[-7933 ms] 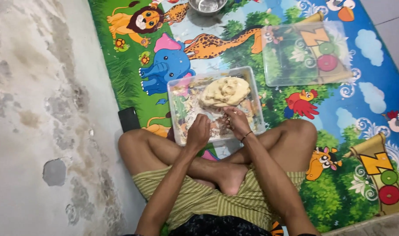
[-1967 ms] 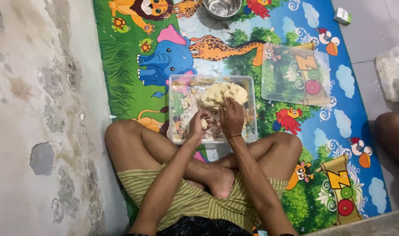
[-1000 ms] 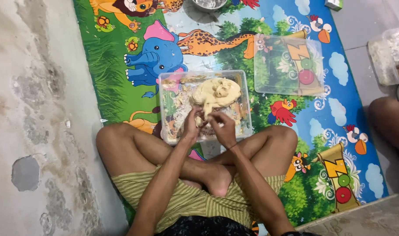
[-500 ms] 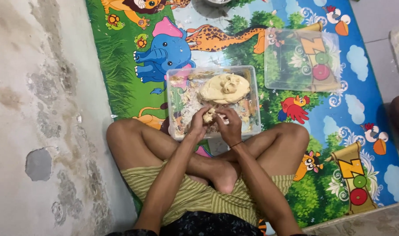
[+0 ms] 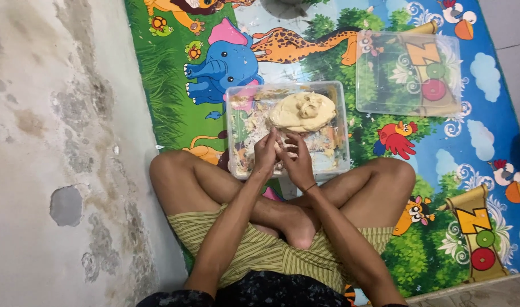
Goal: Kneading a large mass of dough and shaping it into small individual balls.
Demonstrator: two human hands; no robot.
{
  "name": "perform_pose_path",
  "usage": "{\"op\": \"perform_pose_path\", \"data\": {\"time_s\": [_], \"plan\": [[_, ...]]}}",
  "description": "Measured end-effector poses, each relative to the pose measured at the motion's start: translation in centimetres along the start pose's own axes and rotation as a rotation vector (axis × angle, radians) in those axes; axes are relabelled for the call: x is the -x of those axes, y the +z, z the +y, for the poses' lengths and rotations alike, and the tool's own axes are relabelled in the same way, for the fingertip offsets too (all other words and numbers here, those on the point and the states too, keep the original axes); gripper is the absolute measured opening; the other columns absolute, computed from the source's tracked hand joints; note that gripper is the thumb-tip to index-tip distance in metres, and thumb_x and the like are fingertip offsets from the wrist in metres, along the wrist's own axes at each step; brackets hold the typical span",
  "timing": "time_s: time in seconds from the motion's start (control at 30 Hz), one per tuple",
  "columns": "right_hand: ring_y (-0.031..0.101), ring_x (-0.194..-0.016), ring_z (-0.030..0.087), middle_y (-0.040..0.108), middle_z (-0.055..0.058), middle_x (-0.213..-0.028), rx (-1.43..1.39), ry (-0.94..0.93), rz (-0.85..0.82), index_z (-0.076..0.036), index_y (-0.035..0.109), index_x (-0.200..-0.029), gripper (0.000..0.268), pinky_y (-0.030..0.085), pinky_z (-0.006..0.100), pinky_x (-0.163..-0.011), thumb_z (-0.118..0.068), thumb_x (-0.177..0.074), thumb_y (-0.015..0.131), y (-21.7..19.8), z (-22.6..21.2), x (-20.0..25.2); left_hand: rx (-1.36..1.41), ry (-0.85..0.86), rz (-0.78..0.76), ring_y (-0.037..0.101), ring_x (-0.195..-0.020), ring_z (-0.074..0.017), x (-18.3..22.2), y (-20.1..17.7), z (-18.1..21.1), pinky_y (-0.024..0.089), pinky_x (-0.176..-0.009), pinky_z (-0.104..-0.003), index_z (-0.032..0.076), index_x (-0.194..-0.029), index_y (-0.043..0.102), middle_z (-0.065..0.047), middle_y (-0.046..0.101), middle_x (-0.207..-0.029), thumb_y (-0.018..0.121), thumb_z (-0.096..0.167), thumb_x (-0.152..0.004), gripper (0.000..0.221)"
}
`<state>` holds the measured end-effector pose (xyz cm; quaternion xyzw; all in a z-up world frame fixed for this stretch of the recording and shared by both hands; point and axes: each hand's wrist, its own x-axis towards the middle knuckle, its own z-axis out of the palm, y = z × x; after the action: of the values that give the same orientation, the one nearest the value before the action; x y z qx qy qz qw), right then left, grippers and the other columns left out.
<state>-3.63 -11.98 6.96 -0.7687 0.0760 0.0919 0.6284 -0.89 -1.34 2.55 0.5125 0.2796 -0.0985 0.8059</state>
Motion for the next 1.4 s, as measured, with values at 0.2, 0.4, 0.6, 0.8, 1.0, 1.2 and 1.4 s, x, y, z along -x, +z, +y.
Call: {"op": "perform_pose_path", "data": {"time_s": [0.2, 0.4, 0.6, 0.8, 1.0, 1.2, 1.4], "plan": [[0.067, -0.111, 0.027, 0.065, 0.019, -0.126, -0.265, 0.19, -0.059, -0.007, 0.058, -0.139, 0.044, 0.058, 0.039, -0.085, -0.033, -0.103, 0.064, -0.7, -0.4, 0.0, -0.079, 0.138, -0.096, 0.035, -0.038, -0.009, 0.1, -1.2, 1.2, 0.034, -0.041, -0.03, 0.017, -0.058, 0.055, -0.001, 0.046, -0.046, 0.047, 0.054, -0.111, 0.065], [0.066, -0.11, 0.027, 0.063, 0.014, -0.121, -0.596, 0.476, -0.094, -0.004, 0.056, -0.141, 0.054, 0.059, 0.046, -0.091, -0.045, -0.106, 0.051, -0.9, -0.7, -1.5, -0.448, 0.634, -0.142, 0.068, -0.084, -0.0386, 1.9, -0.4, 1.6, 0.052, -0.081, -0.048, 0.01, -0.094, 0.069, -0.02, 0.065, -0.088, 0.052, 0.042, -0.103, 0.038], [0.075, -0.084, 0.029, 0.074, 0.016, -0.105, -1.079, 0.54, -0.057, -0.002, 0.068, -0.118, 0.05, 0.062, 0.038, -0.07, -0.048, -0.103, 0.06, -2.2, 4.5, -4.1, -0.931, 1.202, -0.281, 0.067, -0.119, -0.0321, 2.1, 1.0, -1.6, 0.048, -0.108, -0.051, 0.017, -0.12, 0.075, -0.011, 0.066, -0.135, 0.059, 0.05, -0.102, 0.041], [0.071, -0.066, 0.025, 0.074, 0.012, -0.086, -1.086, 0.562, -0.029, -0.007, 0.069, -0.091, 0.036, 0.055, 0.032, -0.056, -0.041, -0.101, 0.063, -3.2, 3.2, -4.6, -0.88, 1.348, -0.234, 0.064, -0.12, -0.0294, 0.8, 1.4, -2.2, 0.047, -0.108, -0.046, 0.018, -0.115, 0.074, -0.007, 0.066, -0.131, 0.06, 0.037, -0.103, 0.027], [0.047, -0.049, 0.01, 0.038, -0.005, -0.062, -0.875, 0.536, 0.033, -0.017, 0.041, -0.075, 0.048, 0.03, 0.018, -0.039, -0.052, -0.107, 0.054, -3.5, 4.0, -4.4, -0.613, 0.781, -0.103, 0.063, -0.113, -0.0281, 1.2, -0.7, -0.5, 0.05, -0.097, -0.04, 0.019, -0.12, 0.072, -0.005, 0.06, -0.126, 0.041, 0.042, -0.11, 0.041], [0.025, -0.032, 0.01, 0.022, -0.005, -0.047, -0.783, 0.471, 0.002, -0.021, 0.031, -0.059, 0.063, 0.015, 0.021, -0.028, -0.058, -0.107, 0.049, -3.7, 0.9, -3.3, -0.575, 0.671, -0.127, 0.063, -0.11, -0.0284, 1.9, 0.1, 0.4, 0.051, -0.092, -0.038, 0.013, -0.121, 0.07, -0.009, 0.057, -0.125, 0.043, 0.037, -0.112, 0.038], [0.05, -0.045, 0.017, 0.047, 0.003, -0.058, -0.891, 0.515, -0.041, -0.011, 0.052, -0.073, 0.07, 0.036, 0.026, -0.038, -0.074, -0.101, 0.038, -3.2, 2.4, -2.7, -0.571, 0.712, -0.173, 0.064, -0.114, -0.031, 2.3, 0.1, 0.7, 0.052, -0.092, -0.04, 0.009, -0.125, 0.067, -0.011, 0.059, -0.123, 0.042, 0.03, -0.112, 0.035]]}}
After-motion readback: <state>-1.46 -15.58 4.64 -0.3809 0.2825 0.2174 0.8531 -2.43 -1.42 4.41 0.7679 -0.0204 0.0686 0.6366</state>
